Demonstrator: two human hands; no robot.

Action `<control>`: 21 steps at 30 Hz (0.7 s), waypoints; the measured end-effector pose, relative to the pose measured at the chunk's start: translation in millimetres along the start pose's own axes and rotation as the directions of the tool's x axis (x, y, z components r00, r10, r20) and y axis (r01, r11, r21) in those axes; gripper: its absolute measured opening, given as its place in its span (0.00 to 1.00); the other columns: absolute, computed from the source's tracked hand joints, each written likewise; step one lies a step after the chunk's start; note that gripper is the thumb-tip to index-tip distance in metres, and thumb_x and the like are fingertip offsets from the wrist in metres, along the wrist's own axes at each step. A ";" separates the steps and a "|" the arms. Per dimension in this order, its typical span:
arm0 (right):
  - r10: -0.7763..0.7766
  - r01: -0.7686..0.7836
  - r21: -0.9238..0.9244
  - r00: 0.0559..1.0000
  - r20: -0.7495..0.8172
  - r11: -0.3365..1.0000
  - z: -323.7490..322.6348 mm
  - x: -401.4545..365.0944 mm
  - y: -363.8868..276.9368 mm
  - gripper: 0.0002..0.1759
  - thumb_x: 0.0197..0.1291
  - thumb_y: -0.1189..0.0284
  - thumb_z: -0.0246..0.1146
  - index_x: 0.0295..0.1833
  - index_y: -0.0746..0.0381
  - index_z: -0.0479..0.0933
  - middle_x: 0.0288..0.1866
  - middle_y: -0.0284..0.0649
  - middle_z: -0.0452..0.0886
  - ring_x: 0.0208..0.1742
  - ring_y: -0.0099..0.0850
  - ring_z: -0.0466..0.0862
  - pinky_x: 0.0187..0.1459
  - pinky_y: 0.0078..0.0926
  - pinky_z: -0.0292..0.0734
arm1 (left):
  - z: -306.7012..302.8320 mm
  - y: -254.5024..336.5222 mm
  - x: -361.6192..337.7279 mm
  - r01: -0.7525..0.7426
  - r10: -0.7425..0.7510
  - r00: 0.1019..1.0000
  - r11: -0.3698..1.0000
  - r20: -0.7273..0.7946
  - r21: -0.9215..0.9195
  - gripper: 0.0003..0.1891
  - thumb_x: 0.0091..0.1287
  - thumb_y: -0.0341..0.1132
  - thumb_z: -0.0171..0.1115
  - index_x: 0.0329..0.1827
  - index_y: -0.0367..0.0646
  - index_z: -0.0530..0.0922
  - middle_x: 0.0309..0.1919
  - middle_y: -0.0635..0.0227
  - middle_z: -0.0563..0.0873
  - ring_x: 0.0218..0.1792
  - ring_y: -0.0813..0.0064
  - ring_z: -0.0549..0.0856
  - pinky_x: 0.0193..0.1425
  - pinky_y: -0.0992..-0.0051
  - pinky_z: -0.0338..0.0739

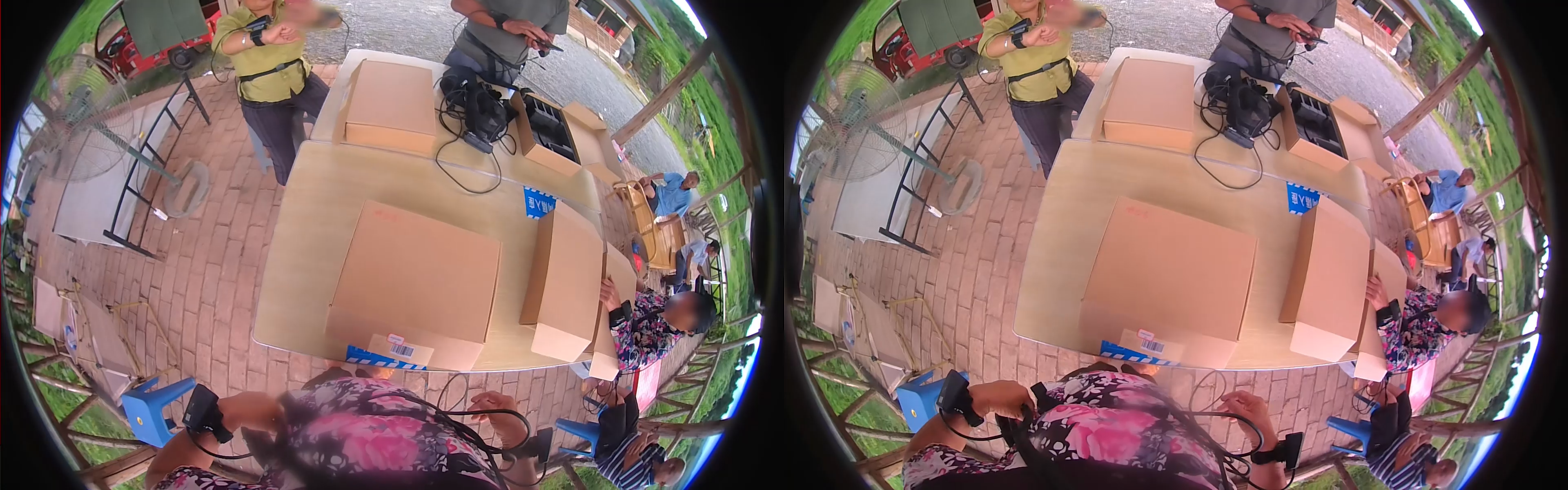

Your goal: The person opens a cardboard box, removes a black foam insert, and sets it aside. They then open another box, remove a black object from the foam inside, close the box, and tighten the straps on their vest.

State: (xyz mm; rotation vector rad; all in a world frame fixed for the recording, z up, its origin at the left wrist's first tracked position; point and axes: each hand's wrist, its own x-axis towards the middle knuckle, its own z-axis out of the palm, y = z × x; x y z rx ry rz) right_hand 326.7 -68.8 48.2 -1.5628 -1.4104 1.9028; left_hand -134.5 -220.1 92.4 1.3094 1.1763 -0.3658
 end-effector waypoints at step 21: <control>-0.134 0.134 -0.093 0.991 0.008 0.987 7.6 66.7 -57.1 0.09 0.63 0.74 0.55 0.43 0.69 0.76 0.30 0.42 0.83 0.27 0.24 0.82 0.32 0.19 0.78 | -31.9 17.1 0.2 -0.588 0.529 0.800 0.785 -0.285 -0.195 0.15 0.58 0.29 0.58 0.48 0.35 0.75 0.40 0.61 0.82 0.45 0.69 0.80 0.51 0.71 0.73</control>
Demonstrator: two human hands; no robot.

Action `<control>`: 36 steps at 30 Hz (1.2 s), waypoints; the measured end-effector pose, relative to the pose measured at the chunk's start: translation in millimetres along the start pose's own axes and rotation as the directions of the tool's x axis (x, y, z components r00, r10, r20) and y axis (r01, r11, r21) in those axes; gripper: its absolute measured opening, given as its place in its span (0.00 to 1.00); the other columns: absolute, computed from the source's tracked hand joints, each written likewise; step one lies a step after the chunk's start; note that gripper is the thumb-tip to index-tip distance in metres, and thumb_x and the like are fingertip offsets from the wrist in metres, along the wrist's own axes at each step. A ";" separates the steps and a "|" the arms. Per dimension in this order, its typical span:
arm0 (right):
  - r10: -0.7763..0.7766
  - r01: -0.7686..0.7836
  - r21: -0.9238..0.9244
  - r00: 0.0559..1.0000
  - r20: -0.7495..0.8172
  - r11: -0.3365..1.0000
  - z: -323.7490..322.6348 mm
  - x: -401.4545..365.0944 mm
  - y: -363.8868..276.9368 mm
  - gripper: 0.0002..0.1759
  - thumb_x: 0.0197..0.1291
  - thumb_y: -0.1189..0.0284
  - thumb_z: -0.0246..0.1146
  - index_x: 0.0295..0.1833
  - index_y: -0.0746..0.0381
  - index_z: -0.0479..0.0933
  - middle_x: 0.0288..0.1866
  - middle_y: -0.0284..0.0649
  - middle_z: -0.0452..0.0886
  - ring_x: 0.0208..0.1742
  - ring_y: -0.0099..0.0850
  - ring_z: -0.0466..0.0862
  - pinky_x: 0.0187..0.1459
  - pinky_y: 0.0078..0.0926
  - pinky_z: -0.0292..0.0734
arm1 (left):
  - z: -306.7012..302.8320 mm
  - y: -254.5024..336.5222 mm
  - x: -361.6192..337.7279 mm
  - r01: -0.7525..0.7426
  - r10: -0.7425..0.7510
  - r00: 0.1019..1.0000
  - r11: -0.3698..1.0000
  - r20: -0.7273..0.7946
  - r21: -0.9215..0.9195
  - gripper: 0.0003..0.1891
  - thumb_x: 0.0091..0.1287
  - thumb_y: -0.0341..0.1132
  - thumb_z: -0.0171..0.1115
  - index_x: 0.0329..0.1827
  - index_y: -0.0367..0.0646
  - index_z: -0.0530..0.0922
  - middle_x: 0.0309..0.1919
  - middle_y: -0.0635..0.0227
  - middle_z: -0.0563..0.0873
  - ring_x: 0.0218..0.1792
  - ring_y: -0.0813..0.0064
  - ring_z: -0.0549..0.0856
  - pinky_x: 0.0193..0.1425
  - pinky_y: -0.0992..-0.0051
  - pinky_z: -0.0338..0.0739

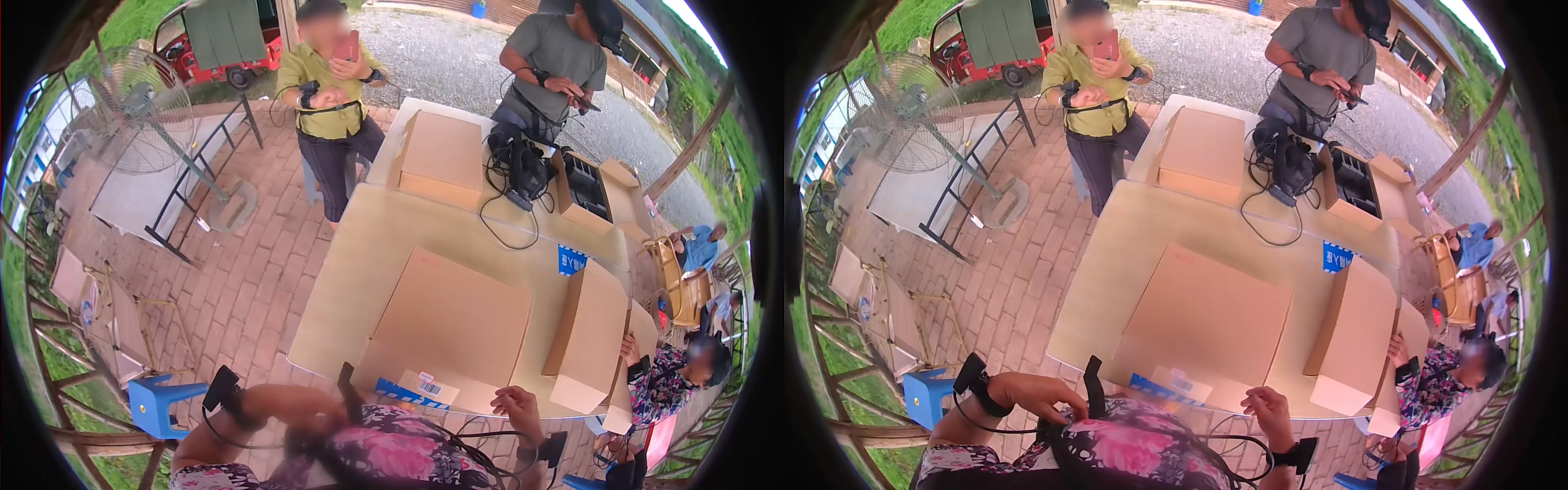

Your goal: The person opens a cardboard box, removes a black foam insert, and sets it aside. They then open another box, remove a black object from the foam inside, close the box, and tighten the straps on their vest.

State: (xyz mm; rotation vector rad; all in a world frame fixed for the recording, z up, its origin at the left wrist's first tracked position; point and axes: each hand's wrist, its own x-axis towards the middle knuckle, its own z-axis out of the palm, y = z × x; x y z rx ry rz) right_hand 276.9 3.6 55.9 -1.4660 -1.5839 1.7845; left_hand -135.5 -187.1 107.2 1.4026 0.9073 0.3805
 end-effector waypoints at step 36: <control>-0.109 0.016 -0.179 0.845 -0.523 0.984 -8.0 85.0 79.3 0.24 0.56 0.67 0.63 0.57 0.67 0.70 0.49 0.47 0.79 0.45 0.32 0.79 0.39 0.27 0.76 | -22.6 -146.0 163.5 0.237 0.017 0.333 0.966 -0.943 0.101 0.33 0.54 0.42 0.69 0.58 0.33 0.67 0.43 0.52 0.78 0.42 0.62 0.78 0.47 0.67 0.74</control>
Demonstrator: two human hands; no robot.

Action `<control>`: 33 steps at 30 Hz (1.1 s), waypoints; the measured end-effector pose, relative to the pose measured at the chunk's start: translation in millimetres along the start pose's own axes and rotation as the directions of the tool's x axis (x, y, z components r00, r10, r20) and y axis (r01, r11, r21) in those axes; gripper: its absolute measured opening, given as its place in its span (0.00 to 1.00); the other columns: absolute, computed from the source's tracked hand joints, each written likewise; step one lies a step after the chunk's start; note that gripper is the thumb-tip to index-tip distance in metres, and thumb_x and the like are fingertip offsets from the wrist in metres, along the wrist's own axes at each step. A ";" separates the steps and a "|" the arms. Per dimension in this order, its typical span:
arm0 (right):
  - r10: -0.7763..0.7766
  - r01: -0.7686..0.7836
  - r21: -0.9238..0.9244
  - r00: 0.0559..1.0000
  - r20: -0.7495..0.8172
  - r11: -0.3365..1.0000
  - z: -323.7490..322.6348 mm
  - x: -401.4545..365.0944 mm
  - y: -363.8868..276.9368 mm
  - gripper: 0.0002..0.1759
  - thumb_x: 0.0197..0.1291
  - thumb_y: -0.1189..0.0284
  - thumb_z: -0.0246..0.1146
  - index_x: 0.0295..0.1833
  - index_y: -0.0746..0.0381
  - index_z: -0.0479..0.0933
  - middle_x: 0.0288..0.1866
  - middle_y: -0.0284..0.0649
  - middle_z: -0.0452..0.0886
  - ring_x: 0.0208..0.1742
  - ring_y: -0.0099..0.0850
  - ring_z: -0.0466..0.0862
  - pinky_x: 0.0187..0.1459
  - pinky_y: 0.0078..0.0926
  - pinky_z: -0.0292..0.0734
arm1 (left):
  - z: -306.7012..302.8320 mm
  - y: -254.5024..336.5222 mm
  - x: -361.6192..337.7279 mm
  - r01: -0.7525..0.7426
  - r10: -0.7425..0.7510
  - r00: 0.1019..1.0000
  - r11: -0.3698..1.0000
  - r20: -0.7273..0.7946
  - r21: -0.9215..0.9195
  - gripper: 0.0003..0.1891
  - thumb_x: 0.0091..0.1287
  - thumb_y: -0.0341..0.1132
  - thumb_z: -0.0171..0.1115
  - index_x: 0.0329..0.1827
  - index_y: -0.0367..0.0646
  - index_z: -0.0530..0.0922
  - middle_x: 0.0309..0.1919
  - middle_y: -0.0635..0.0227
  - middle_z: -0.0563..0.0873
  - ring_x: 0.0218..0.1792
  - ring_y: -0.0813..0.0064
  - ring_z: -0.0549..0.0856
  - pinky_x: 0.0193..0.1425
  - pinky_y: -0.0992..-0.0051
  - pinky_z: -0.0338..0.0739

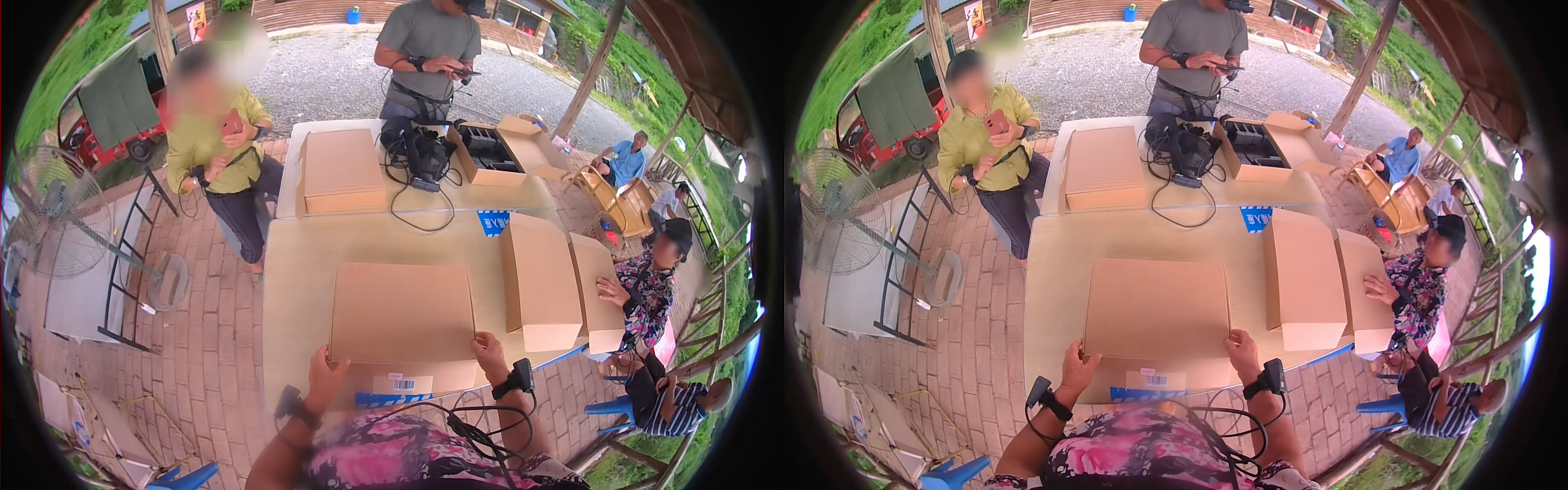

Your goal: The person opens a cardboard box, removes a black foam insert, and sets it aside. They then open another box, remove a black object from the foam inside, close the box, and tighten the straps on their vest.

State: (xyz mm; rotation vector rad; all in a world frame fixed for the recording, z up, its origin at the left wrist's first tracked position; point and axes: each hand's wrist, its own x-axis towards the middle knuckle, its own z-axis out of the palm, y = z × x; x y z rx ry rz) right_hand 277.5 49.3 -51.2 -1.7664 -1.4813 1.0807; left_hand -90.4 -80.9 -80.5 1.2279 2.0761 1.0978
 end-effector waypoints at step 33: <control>-0.053 0.022 -0.305 0.994 -0.091 0.952 67.7 -21.7 -22.0 0.41 0.48 0.62 0.65 0.66 0.67 0.60 0.58 0.57 0.72 0.61 0.49 0.71 0.61 0.40 0.66 | -50.9 -35.2 -25.3 0.128 -0.118 0.984 0.990 0.135 -0.061 0.22 0.48 0.43 0.73 0.37 0.35 0.77 0.28 0.59 0.84 0.31 0.67 0.84 0.38 0.70 0.79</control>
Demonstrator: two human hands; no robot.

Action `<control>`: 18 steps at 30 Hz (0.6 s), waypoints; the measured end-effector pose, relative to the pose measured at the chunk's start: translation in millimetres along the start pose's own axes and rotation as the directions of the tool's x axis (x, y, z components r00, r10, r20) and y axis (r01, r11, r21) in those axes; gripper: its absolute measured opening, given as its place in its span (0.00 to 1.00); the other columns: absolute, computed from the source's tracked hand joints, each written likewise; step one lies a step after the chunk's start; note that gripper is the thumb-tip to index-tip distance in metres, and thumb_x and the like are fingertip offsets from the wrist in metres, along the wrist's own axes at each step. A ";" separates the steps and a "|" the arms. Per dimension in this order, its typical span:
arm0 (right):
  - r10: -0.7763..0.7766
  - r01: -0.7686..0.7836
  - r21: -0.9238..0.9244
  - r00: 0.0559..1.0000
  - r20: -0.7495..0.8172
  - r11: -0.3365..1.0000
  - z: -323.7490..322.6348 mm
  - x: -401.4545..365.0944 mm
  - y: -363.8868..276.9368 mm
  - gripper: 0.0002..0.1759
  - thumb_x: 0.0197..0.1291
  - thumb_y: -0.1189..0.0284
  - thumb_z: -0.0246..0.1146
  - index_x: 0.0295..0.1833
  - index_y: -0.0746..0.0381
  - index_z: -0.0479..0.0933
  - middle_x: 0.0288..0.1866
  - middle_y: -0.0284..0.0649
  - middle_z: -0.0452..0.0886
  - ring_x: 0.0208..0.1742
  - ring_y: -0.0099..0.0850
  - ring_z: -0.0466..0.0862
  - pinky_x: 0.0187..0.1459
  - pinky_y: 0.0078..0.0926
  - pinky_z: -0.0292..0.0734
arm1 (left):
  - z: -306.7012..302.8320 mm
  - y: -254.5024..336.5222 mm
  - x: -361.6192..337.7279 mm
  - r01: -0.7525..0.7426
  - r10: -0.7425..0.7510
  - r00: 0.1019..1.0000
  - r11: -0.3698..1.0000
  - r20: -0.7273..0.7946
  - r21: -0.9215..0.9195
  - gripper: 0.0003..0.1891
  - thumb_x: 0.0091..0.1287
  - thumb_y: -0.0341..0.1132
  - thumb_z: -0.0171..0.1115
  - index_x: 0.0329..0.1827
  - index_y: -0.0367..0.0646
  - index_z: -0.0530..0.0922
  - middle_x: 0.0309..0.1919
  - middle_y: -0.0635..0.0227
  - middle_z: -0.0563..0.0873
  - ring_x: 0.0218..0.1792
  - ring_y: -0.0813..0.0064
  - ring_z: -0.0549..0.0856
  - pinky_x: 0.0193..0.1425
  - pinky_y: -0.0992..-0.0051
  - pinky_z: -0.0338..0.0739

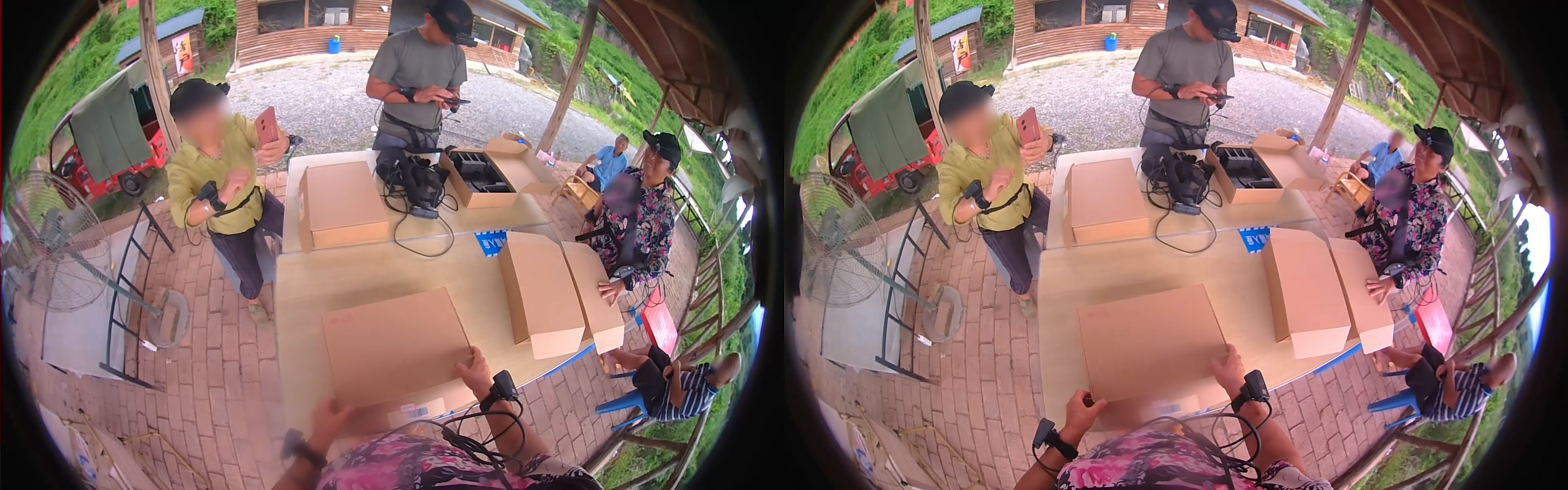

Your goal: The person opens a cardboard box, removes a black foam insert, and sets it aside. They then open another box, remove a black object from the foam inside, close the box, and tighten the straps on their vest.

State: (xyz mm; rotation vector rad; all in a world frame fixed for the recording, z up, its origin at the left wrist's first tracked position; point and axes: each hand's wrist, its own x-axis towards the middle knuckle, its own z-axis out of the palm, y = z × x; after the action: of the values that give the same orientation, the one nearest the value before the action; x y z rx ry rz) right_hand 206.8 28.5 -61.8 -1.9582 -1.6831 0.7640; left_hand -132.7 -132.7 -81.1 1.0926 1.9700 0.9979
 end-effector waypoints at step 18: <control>-0.123 0.128 0.104 0.991 -0.053 0.986 -15.3 46.8 34.2 0.37 0.48 0.63 0.65 0.63 0.69 0.65 0.57 0.55 0.74 0.60 0.45 0.74 0.60 0.36 0.67 | 41.5 1.6 1.8 -0.061 0.062 0.998 0.998 0.008 -0.028 0.18 0.48 0.39 0.73 0.32 0.34 0.76 0.24 0.65 0.82 0.26 0.77 0.80 0.31 0.74 0.76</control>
State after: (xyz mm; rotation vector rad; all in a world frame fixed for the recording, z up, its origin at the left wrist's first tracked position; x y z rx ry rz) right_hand 247.2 69.7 -78.3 -1.7657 -1.6845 0.7400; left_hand -98.8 -118.2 -100.3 1.1466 1.9201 1.0475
